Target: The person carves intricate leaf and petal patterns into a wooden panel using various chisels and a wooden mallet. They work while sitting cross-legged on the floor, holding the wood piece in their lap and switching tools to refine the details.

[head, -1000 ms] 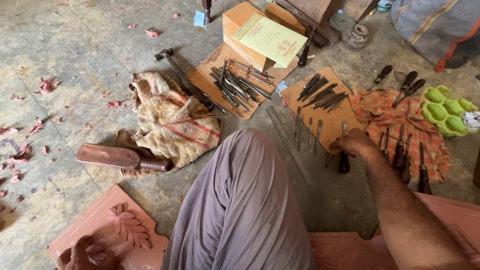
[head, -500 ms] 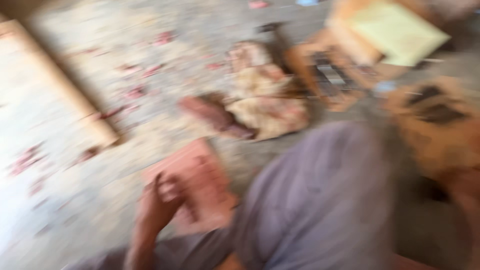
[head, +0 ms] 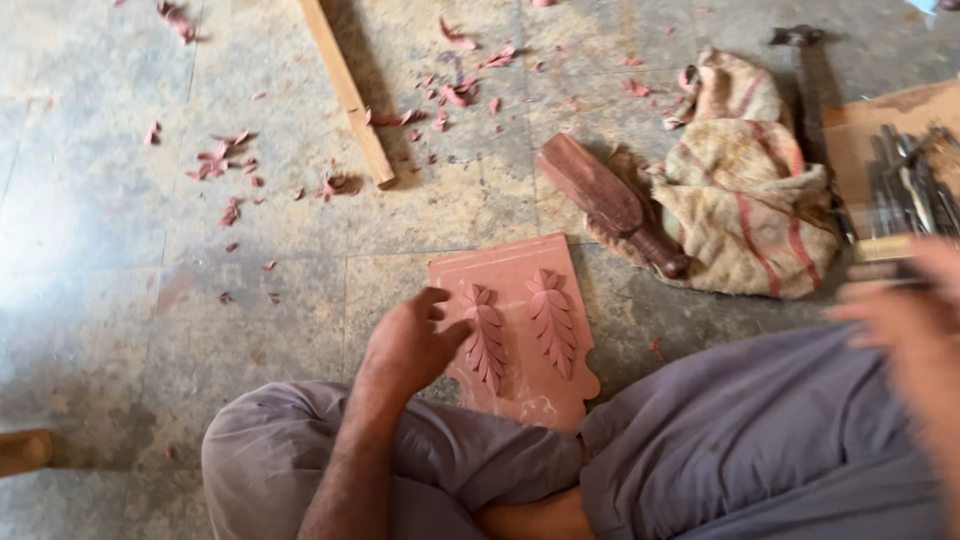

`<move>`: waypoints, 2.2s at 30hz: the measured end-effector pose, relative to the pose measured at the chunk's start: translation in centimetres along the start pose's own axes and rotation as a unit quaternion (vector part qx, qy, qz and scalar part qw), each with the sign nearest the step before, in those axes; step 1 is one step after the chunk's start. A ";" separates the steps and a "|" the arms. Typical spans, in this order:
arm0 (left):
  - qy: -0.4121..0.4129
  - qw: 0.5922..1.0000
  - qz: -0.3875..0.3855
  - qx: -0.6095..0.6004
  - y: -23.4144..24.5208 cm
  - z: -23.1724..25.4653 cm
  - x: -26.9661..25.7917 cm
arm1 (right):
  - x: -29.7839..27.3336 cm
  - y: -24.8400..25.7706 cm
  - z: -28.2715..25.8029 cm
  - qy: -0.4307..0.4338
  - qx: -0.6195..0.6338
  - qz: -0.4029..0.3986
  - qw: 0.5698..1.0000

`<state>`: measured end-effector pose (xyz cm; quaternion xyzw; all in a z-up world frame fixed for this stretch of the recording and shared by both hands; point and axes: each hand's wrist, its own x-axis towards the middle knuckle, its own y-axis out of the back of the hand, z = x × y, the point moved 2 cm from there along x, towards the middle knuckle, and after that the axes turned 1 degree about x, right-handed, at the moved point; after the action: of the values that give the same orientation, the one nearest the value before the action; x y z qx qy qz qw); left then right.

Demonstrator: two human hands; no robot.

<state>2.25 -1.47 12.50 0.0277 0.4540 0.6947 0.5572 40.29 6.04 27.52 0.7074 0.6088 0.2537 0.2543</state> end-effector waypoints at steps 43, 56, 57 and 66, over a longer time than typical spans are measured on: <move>-0.155 0.980 0.052 0.111 -5.3 5.6 7.3 | -5.3 -19.9 2.8 -0.020 0.037 -0.173 0.984; -0.154 0.978 0.026 0.139 -5.2 5.9 6.7 | -6.7 -18.9 3.6 -0.129 0.036 -0.192 0.972; -0.152 0.978 0.027 0.139 -5.2 5.9 6.7 | -6.8 -19.0 3.9 -0.181 0.038 -0.196 0.963; -0.147 0.982 0.062 0.098 -4.9 6.5 6.7 | -4.0 -20.6 2.5 -0.114 0.050 -0.197 0.972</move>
<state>6.96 7.56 9.92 0.2117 0.4303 0.6687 0.5682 26.34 4.63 11.73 0.6098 0.7149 0.0853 0.3312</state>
